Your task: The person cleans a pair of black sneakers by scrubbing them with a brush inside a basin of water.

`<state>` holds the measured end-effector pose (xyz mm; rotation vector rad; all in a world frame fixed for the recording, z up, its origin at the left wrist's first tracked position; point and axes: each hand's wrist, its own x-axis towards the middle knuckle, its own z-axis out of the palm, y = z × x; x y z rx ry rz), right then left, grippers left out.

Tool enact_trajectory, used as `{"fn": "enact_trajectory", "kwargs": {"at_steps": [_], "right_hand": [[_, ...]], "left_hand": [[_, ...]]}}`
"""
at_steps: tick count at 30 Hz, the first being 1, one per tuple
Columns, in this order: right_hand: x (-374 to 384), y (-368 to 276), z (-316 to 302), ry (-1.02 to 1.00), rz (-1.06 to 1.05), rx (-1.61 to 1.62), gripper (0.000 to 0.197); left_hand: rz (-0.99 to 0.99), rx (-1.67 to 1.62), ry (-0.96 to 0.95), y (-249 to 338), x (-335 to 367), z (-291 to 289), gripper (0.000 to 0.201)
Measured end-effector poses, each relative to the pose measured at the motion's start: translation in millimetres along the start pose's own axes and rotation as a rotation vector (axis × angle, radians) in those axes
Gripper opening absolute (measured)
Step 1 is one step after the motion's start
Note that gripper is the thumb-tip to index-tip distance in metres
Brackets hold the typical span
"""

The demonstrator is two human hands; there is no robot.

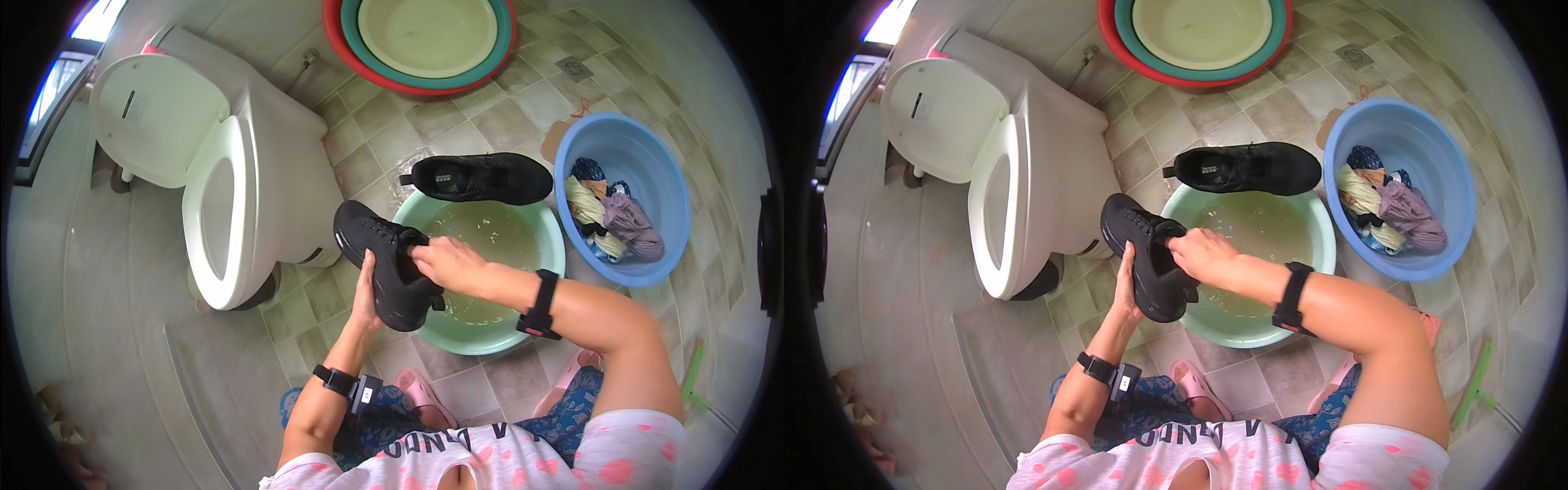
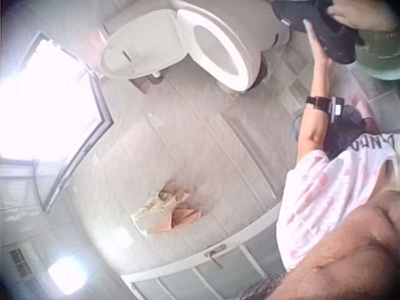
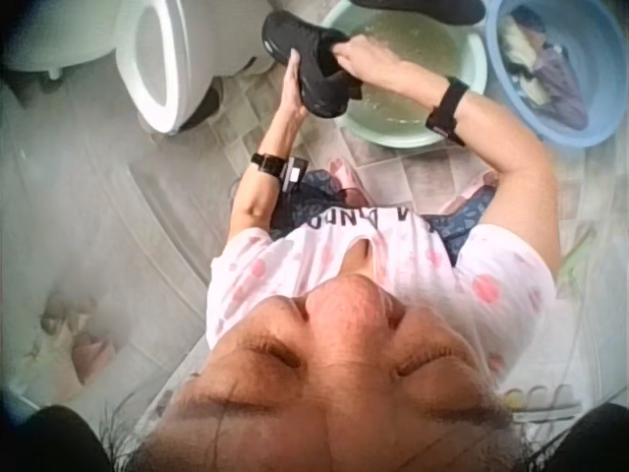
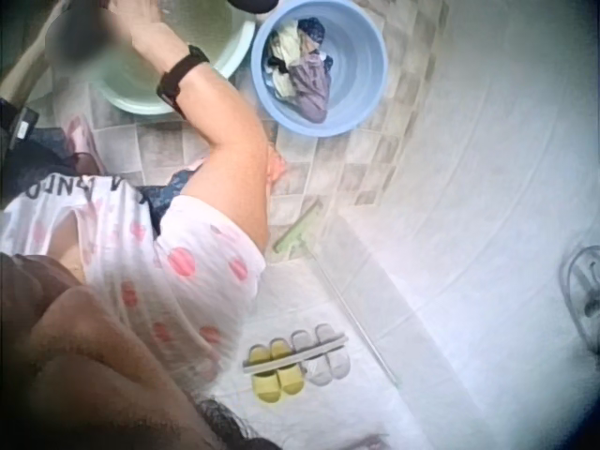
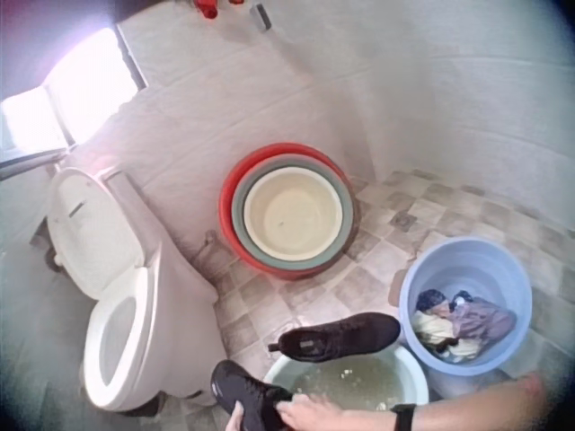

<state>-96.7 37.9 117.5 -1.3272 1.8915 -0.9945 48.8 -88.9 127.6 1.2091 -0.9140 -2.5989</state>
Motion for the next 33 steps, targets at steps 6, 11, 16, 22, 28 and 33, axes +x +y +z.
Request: {"fn": "enact_trajectory", "kwargs": {"at_steps": [6, 11, 16, 22, 28, 33], "right_hand": [[3, -6, 2, -0.050, 0.081, -0.035, 0.021], [-18, 13, -26, -0.260, -0.078, 0.323, 0.035], [13, -5, 4, 0.149, -0.131, -0.408, 0.013], [-19, -10, -17, -0.127, 0.016, -0.080, 0.027], [-15, -17, -18, -0.024, -0.087, -0.241, 0.021], [13, -15, -9, -0.104, 0.252, 0.291, 0.027]], "left_hand": [[0.006, -0.040, 0.002, 8, 4, -15, 0.054], [0.028, -0.055, -0.052, 20, 6, -21, 0.060], [-0.062, -0.072, -0.083, 4, 0, 1, 0.060], [0.121, -0.010, -0.021, 16, 5, -19, 0.056], [0.003, -0.030, -0.122, 5, -4, -7, 0.059], [0.017, -0.032, -0.077, -1, -5, -1, 0.059]]}}
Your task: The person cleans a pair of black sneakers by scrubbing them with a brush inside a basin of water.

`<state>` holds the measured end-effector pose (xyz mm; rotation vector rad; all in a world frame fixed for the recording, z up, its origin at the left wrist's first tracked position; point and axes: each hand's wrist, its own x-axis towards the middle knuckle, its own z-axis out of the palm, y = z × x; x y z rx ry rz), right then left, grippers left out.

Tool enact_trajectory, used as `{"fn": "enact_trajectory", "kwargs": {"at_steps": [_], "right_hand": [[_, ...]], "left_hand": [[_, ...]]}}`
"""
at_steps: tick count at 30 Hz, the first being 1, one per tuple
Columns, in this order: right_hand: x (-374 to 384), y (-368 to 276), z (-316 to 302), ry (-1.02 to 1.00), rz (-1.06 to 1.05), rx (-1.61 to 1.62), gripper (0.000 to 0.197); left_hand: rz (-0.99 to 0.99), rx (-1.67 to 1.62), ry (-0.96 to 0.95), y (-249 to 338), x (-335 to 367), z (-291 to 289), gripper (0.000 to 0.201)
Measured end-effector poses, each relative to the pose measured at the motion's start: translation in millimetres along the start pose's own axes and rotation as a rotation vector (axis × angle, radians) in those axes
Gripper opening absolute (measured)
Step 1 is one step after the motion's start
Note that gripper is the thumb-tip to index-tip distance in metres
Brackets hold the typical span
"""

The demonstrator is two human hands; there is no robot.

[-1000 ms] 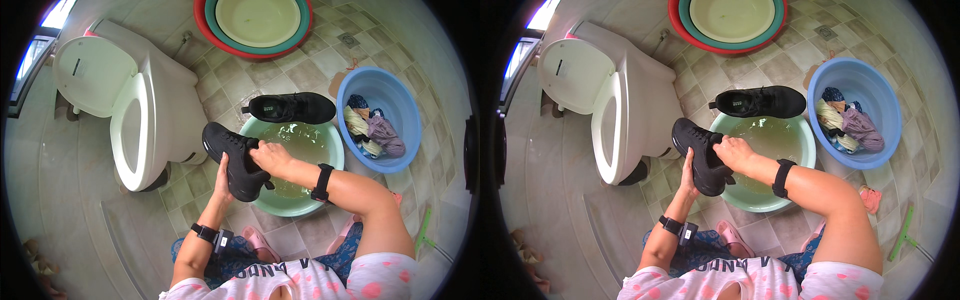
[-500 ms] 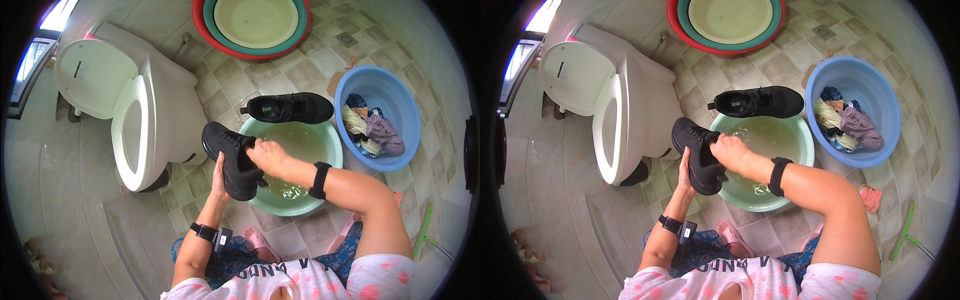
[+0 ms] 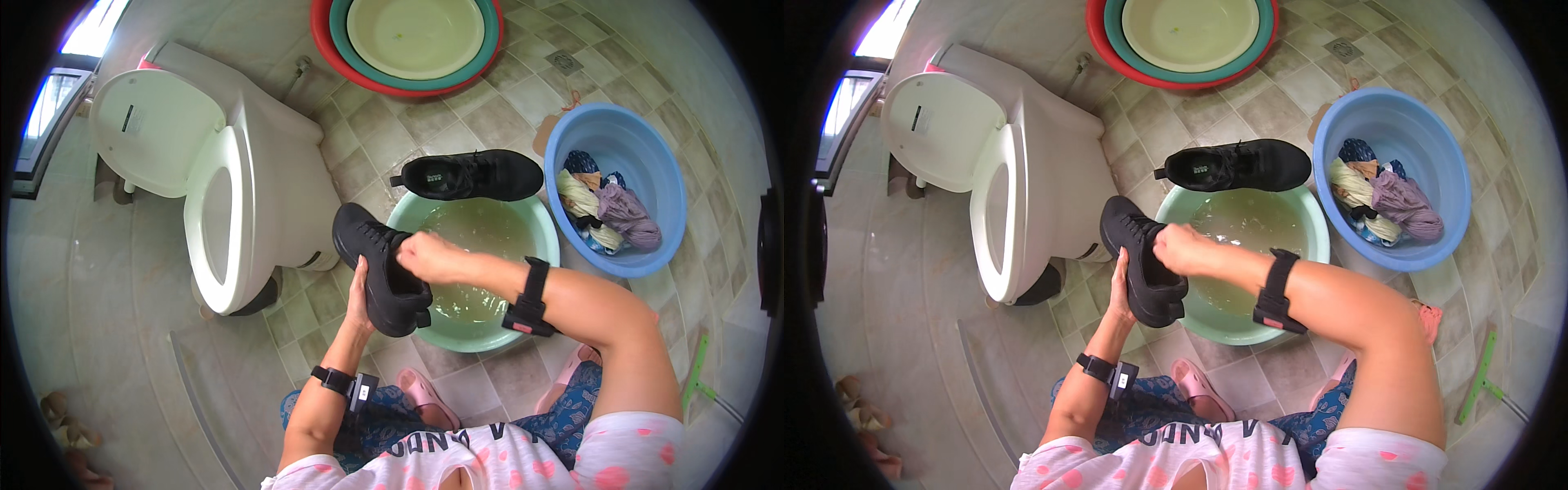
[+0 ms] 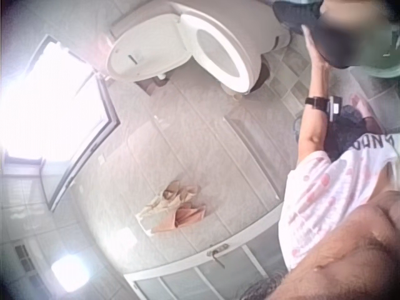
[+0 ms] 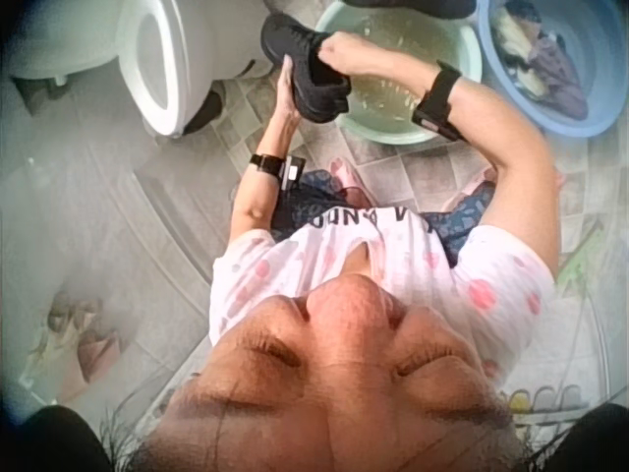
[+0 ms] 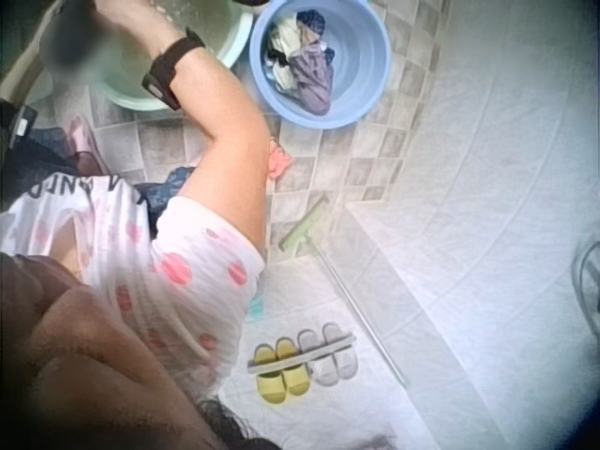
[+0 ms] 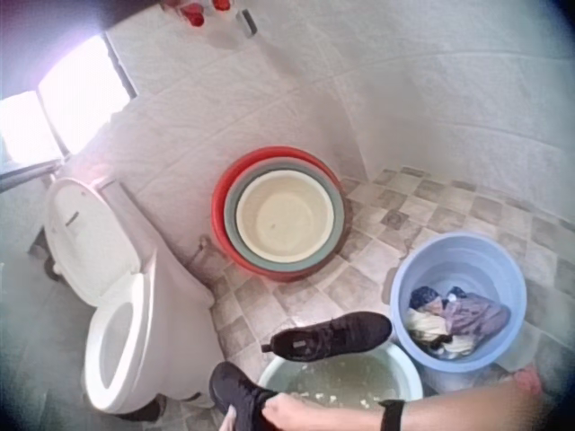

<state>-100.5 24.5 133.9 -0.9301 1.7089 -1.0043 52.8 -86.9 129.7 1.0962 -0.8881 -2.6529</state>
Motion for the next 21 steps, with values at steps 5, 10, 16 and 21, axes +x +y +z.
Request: {"fn": "enact_trajectory", "kwargs": {"at_steps": [5, 10, 16, 21], "right_hand": [[-27, 6, 0, -0.232, -0.099, 0.118, 0.043], [-12, 2, -5, -0.024, -0.173, -0.014, 0.033], [1, 14, 14, -0.075, -0.166, 0.154, 0.029], [-39, 1, -40, -0.445, 0.073, 0.175, 0.032]], "left_hand": [[0.186, 0.006, 0.086, 9, 4, -19, 0.055], [0.054, 0.027, -0.026, 7, 4, -7, 0.058], [0.132, 0.055, 0.057, 3, 4, -15, 0.056], [0.208, 0.048, 0.091, 18, 4, -21, 0.056]]}}
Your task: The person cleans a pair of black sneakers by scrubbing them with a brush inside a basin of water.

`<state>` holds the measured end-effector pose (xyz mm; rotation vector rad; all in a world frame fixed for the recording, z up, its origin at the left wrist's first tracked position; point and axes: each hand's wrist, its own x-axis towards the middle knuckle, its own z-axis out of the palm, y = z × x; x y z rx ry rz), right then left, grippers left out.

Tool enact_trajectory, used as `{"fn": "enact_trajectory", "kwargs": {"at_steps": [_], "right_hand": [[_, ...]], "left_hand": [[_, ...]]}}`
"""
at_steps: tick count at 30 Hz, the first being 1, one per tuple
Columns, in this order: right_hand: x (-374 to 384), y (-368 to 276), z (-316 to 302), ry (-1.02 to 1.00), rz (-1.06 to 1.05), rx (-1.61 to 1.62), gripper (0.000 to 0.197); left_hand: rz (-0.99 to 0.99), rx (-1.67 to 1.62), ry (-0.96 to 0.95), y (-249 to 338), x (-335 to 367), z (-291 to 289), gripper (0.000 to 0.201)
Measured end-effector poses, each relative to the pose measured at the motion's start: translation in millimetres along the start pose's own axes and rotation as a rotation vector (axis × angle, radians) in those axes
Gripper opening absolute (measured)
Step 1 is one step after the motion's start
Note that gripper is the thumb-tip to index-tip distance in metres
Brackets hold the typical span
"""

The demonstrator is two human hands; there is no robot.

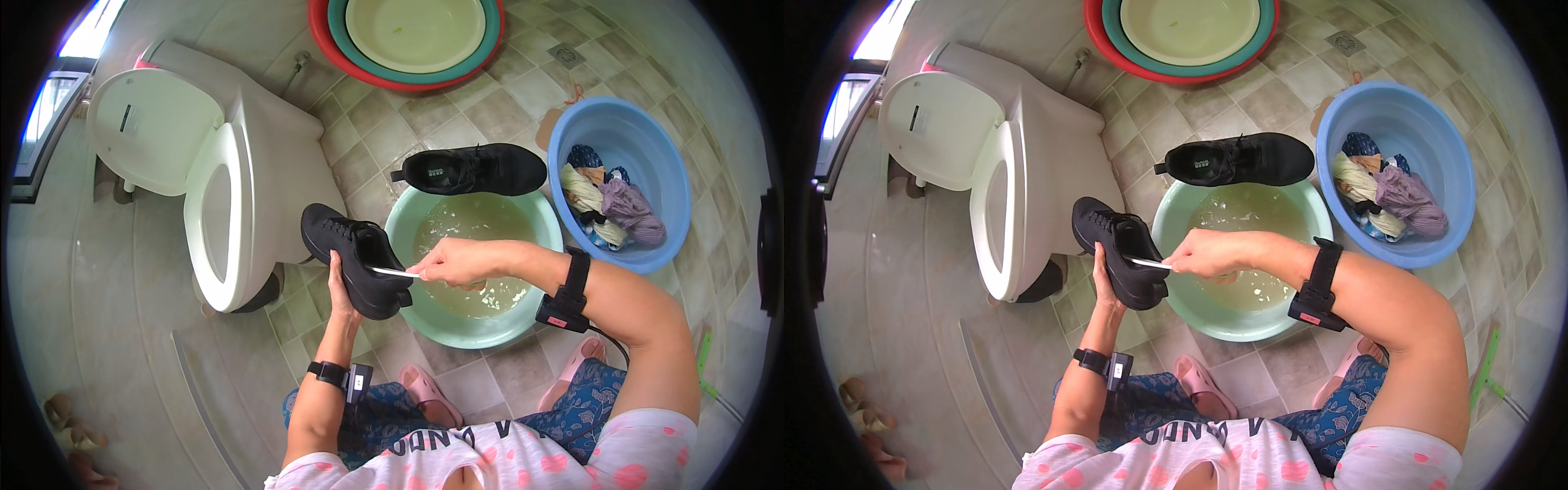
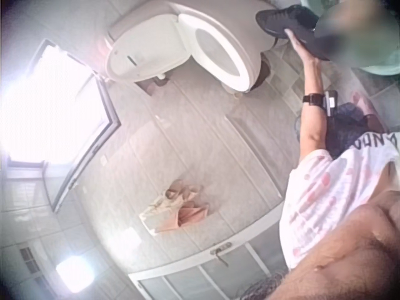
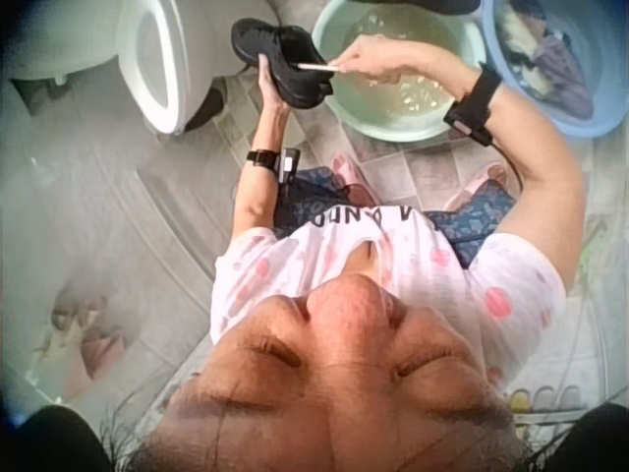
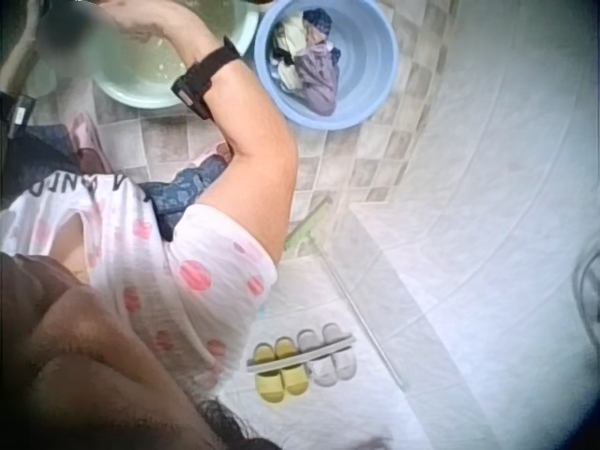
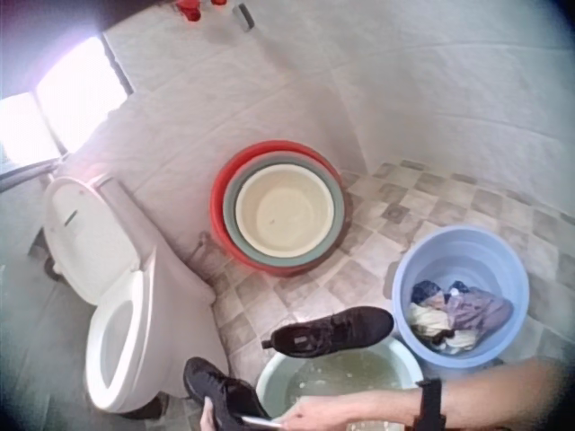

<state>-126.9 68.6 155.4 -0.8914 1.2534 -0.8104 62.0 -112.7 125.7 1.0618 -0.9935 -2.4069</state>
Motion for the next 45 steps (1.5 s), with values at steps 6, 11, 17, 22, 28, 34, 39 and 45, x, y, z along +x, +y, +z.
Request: {"fn": "enact_trajectory", "kwargs": {"at_steps": [6, 11, 17, 22, 28, 34, 39, 45], "right_hand": [[55, 24, 21, 0.531, -0.360, -0.533, 0.029], [28, 9, 26, 0.387, -0.167, -0.487, 0.029], [2, 8, 21, 0.233, -0.094, -0.769, 0.027], [44, 28, 25, 0.691, -0.310, -1.224, 0.028], [-16, 13, 24, 0.344, -0.224, -0.898, 0.028], [18, 26, 20, 0.653, -0.339, -1.152, 0.036], [18, 34, 23, 0.675, -0.252, -1.071, 0.026], [-15, 9, 22, 0.229, -0.069, -0.586, 0.037]], "left_hand": [[-0.145, 0.025, -0.115, -14, -5, 17, 0.060], [-0.081, -0.002, -0.046, -7, -1, 0, 0.056], [-0.048, -0.033, 0.003, -11, 4, -2, 0.055], [-0.177, -0.060, -0.100, -18, 4, 16, 0.054], [-0.088, 0.024, -0.028, -8, 6, 1, 0.051], [-0.168, 0.041, -0.075, -10, 3, 9, 0.053], [-0.164, 0.055, -0.090, -16, 2, 13, 0.049], [-0.108, 0.036, -0.002, -11, 10, -10, 0.048]]}}
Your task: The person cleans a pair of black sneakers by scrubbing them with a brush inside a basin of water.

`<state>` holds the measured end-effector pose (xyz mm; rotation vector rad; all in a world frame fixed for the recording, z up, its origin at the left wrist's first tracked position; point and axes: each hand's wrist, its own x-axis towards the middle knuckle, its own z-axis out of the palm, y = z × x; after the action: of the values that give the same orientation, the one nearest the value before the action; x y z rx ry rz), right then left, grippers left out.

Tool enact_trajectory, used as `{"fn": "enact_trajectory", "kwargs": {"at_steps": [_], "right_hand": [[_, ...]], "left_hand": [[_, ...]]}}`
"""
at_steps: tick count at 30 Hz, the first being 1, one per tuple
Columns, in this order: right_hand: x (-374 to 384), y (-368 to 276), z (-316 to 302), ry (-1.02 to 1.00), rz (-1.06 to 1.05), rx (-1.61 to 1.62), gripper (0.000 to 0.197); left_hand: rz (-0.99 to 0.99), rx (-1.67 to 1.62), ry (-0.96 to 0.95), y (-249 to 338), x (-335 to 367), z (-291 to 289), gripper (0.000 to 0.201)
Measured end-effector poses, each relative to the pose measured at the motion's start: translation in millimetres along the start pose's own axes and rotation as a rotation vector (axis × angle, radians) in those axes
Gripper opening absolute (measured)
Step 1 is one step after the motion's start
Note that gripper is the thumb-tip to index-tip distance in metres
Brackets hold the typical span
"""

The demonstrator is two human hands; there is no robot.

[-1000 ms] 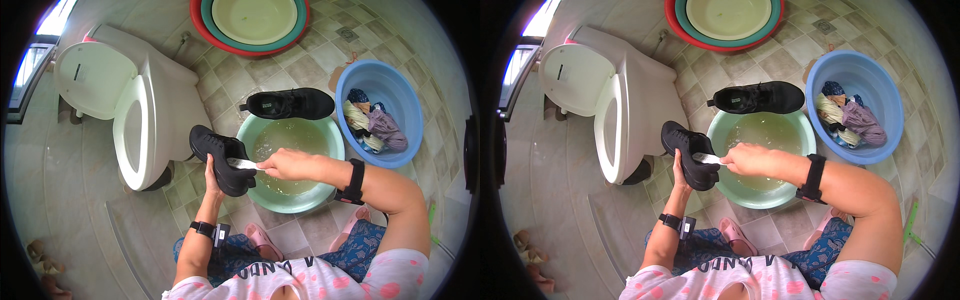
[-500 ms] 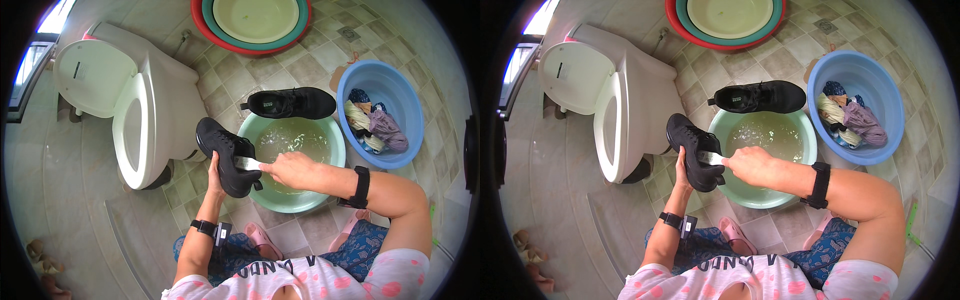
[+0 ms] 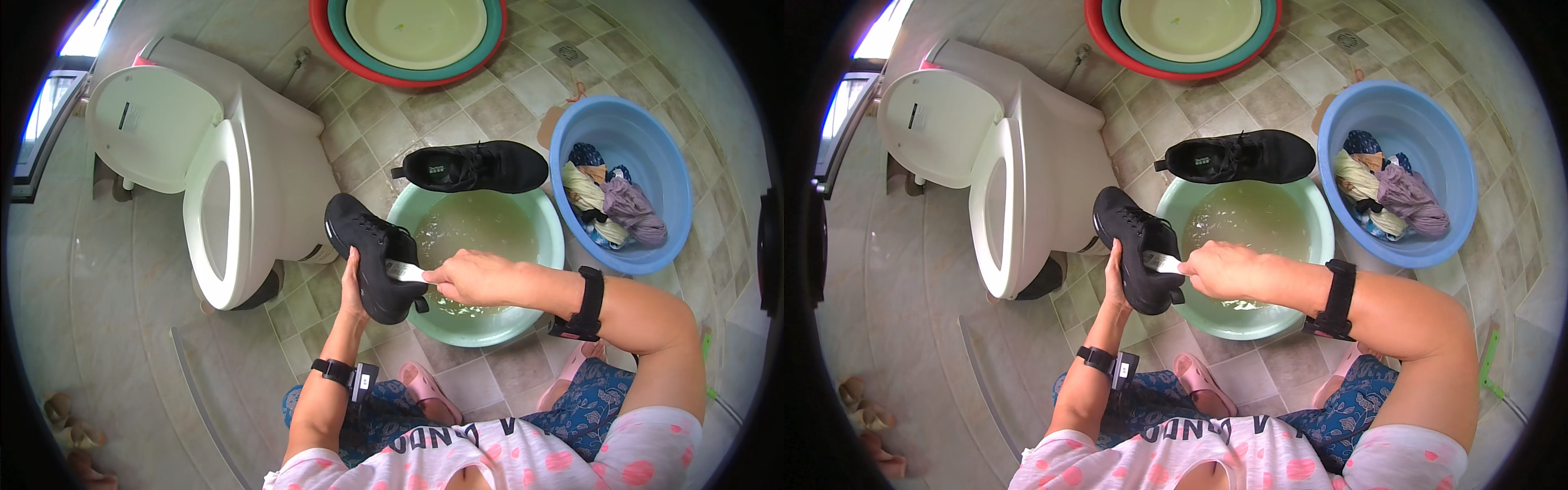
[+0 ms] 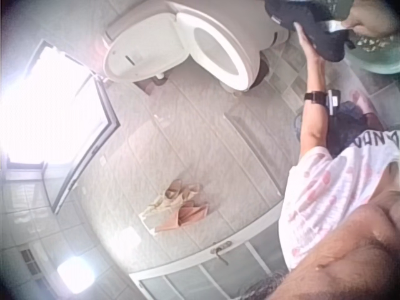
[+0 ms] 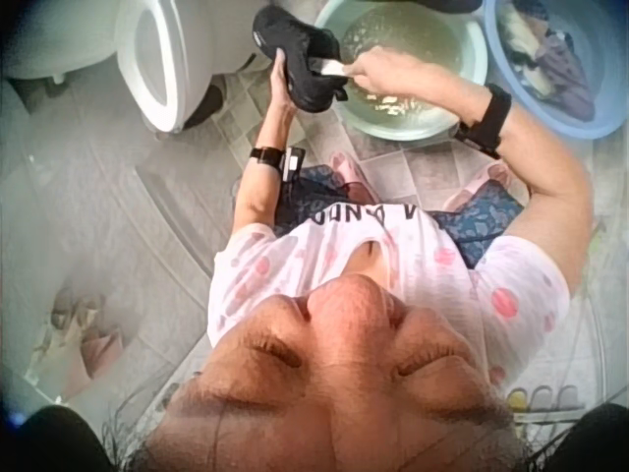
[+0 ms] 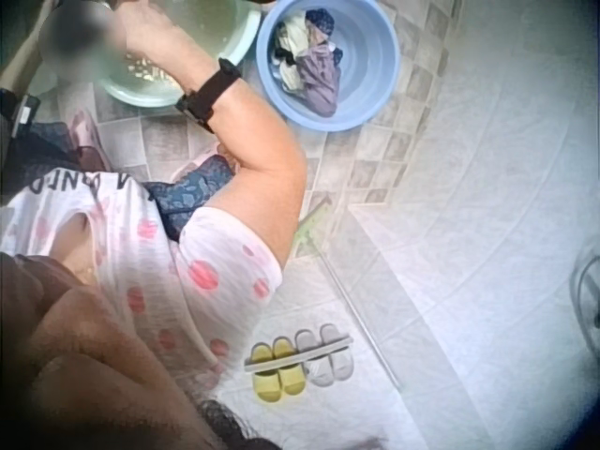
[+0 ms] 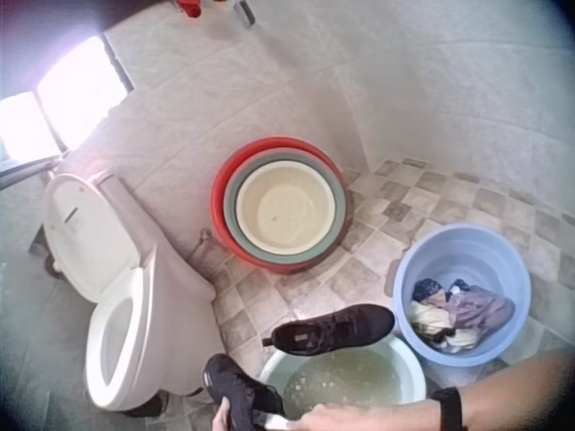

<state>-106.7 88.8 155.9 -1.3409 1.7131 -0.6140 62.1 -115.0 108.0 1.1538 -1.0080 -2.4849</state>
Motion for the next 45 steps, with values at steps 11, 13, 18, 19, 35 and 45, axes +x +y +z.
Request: {"fn": "enact_trajectory", "kwargs": {"at_steps": [11, 13, 18, 19, 35, 45], "right_hand": [[37, -13, 24, 0.199, 0.014, 0.412, 0.039], [16, -16, -1, 0.060, 0.002, 0.393, 0.040], [15, -15, -15, 0.007, 0.003, 0.198, 0.038], [20, -16, -13, 0.010, 0.006, 0.201, 0.038], [-9, -32, -89, -0.257, 0.040, 0.152, 0.036], [-13, -7, -116, 0.061, 0.064, 0.515, 0.030]], "left_hand": [[-0.005, -0.081, -0.049, -5, -6, 8, 0.055], [0.047, -0.081, -0.054, 3, -9, 5, 0.056], [0.102, -0.029, -0.012, 1, -7, 10, 0.057], [0.073, -0.046, -0.067, -1, -7, 14, 0.058], [-0.110, -0.075, -0.163, -4, -5, -1, 0.065], [-0.331, -0.333, -0.194, -10, -8, 12, 0.061]]}}
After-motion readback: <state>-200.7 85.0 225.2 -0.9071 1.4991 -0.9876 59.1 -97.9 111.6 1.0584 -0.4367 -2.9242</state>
